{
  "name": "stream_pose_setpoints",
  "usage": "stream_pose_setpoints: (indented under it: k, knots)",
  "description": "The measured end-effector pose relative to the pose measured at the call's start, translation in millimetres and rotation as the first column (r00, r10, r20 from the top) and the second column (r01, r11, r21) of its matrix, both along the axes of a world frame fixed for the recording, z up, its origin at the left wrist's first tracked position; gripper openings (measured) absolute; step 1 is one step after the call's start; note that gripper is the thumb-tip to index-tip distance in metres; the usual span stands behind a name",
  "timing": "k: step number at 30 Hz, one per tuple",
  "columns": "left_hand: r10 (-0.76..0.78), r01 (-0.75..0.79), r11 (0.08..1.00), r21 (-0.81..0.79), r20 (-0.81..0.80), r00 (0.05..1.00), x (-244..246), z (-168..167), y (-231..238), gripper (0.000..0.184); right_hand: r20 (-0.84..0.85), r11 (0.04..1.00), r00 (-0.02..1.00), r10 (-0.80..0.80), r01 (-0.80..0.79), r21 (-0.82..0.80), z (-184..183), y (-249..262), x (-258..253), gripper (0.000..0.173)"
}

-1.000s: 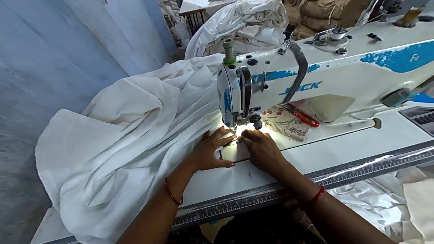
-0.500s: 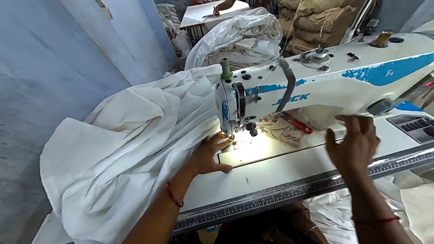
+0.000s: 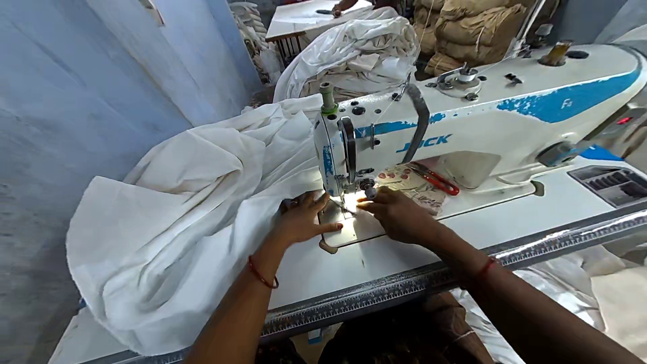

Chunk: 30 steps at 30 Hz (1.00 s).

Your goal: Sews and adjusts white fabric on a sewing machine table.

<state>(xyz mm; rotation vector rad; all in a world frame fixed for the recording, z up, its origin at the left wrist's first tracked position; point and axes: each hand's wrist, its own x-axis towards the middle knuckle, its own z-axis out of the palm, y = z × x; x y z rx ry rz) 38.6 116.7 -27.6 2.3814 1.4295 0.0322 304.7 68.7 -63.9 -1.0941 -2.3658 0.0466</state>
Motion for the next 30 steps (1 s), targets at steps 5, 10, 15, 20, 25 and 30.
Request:
stream_pose_setpoints:
  k: [5, 10, 15, 20, 25, 30]
  knots:
    - [0.016, -0.053, 0.976, 0.209, 0.173, 0.985, 5.3, -13.8, -14.7, 0.048, 0.05, 0.996, 0.997, -0.065, 0.062, 0.063, -13.4, -13.8, -26.5, 0.034]
    - [0.086, -0.109, 0.971, 0.212, 0.115, 0.99, 45.5, -31.4, -78.4, 0.054, -0.025, 0.966, 0.97, -0.24, 0.241, 0.096, -30.6, -46.7, -45.3, 0.034]
    - [0.111, -0.106, 0.976, 0.191, -0.012, 0.994, 45.7, -27.1, -81.9, 0.072, -0.191, 0.762, 0.75, -0.634, 0.647, 0.013, 0.9, -75.2, 51.9, 0.035]
    - [0.169, -0.15, 0.975, 0.162, -0.114, 0.979, 62.6, -16.2, -78.8, 0.084, -0.259, 0.601, 0.634, -0.729, 0.773, 0.201, -12.8, -81.7, 149.2, 0.034]
    - [0.227, -0.193, 0.955, 0.227, -0.134, 0.965, 83.1, -13.2, -77.8, 0.088, -0.253, 0.605, 0.659, -0.708, 0.751, 0.264, -26.2, -82.0, 154.4, 0.036]
    - [0.251, -0.216, 0.95, 0.227, -0.139, 0.958, 88.9, -13.0, -80.8, 0.087, -0.247, 0.622, 0.667, -0.703, 0.745, 0.242, -24.4, -84.3, 150.8, 0.038]
